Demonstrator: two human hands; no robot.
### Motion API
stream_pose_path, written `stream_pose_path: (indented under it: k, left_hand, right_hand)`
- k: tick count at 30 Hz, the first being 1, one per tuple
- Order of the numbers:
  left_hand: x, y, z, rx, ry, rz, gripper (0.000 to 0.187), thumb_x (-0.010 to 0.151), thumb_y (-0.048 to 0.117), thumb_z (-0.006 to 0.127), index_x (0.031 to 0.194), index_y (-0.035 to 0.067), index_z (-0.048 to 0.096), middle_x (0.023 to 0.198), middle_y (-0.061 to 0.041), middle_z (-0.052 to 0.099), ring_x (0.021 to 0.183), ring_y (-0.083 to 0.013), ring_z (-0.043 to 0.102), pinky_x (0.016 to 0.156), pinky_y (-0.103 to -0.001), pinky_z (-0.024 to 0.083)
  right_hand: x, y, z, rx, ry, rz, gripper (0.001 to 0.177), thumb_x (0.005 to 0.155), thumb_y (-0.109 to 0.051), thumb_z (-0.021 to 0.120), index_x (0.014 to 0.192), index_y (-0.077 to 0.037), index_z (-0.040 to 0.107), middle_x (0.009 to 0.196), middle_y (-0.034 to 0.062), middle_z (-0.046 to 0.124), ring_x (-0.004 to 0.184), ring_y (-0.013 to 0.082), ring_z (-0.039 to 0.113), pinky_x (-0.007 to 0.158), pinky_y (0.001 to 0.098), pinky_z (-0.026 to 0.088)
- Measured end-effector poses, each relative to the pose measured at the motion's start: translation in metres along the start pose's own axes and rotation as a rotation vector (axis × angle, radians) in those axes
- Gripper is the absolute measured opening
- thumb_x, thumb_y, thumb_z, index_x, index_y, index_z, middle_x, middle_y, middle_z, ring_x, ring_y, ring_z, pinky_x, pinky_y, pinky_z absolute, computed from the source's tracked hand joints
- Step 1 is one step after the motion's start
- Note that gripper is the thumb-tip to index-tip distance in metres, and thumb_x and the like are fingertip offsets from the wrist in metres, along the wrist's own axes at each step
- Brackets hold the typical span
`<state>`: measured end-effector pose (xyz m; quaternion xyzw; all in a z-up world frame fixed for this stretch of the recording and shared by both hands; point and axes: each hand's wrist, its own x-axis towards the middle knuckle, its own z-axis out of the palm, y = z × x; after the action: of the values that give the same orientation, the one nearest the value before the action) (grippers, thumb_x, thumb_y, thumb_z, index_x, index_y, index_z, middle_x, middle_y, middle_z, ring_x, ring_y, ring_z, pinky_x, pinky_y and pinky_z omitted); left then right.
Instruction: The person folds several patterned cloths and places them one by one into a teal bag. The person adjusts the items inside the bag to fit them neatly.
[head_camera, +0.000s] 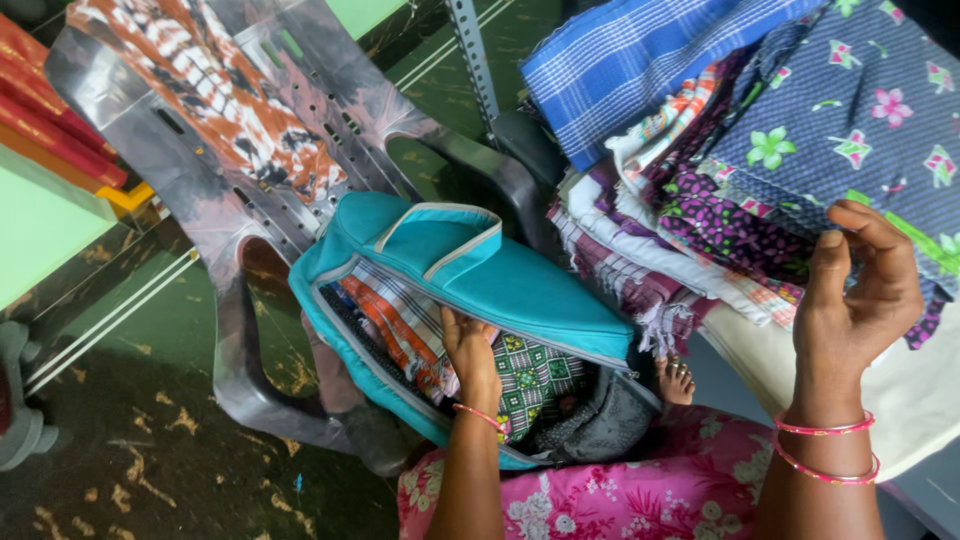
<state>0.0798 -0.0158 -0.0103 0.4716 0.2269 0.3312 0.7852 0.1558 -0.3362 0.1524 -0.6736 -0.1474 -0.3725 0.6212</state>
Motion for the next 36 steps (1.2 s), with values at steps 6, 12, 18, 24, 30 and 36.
stream_pose_path:
  k: [6,12,18,24,30,36]
  left_hand:
    - [-0.022,0.016,0.018,0.57,-0.341,0.582,0.069,0.104,-0.009,0.051,0.169,0.01,0.041,0.147,-0.012,0.054,0.133,-0.0225,0.056,0.121,-0.037,0.043]
    - [-0.031,0.051,0.045,0.128,-0.525,0.271,0.079,0.101,-0.005,0.045,0.169,0.013,0.007,0.172,-0.018,0.023,0.153,-0.0295,0.037,0.124,-0.043,0.036]
    - [-0.033,0.06,0.042,0.329,-0.532,0.344,0.088,0.093,-0.008,0.049,0.168,0.009,0.007,0.17,-0.021,0.027,0.15,-0.0317,0.04,0.12,-0.044,0.04]
    - [-0.028,0.064,0.043,0.193,-0.641,0.298,0.093,0.097,0.001,0.057,0.168,0.011,-0.002,0.165,-0.026,0.031,0.147,-0.0339,0.043,0.122,-0.044,0.035]
    - [-0.026,0.073,0.041,0.19,-0.676,0.219,0.097,0.095,0.01,0.059,0.167,0.013,-0.006,0.162,-0.026,0.034,0.144,-0.0375,0.046,0.12,-0.047,0.037]
    - [-0.033,0.063,0.052,0.628,-0.53,0.506,0.093,0.093,0.001,0.062,0.164,0.01,0.002,0.166,-0.032,0.021,0.145,-0.0399,0.044,0.108,-0.045,0.051]
  right_hand:
    - [-0.046,-0.003,0.047,0.087,-0.338,-0.006,0.005,0.118,-0.003,0.064,0.118,0.001,0.067,0.121,0.0093,0.07,0.116,0.0139,0.066,0.108,0.0255,0.05]
    - [-0.093,-0.004,0.096,-0.102,-0.94,-0.084,0.055,0.087,-0.018,0.073,0.136,-0.001,0.056,0.139,0.0216,0.058,0.129,0.0382,0.055,0.107,0.0458,0.044]
    - [-0.094,0.006,0.097,-0.053,-1.013,-0.088,0.062,0.091,-0.022,0.071,0.146,-0.004,0.047,0.147,0.0208,0.055,0.138,0.038,0.053,0.114,0.0457,0.042]
    - [-0.089,-0.009,0.09,-0.105,-0.966,-0.152,0.078,0.086,-0.028,0.077,0.15,-0.003,0.041,0.149,0.0263,0.048,0.14,0.0419,0.045,0.113,0.0487,0.035]
    - [-0.097,-0.013,0.102,-0.2,-0.904,-0.11,0.058,0.095,-0.018,0.064,0.148,-0.007,0.044,0.145,0.0201,0.055,0.135,0.0394,0.052,0.11,0.0479,0.042]
    - [-0.098,0.002,0.106,-0.191,-0.812,-0.116,0.041,0.099,-0.009,0.056,0.139,-0.008,0.049,0.14,0.0193,0.059,0.126,0.0416,0.059,0.101,0.0453,0.052]
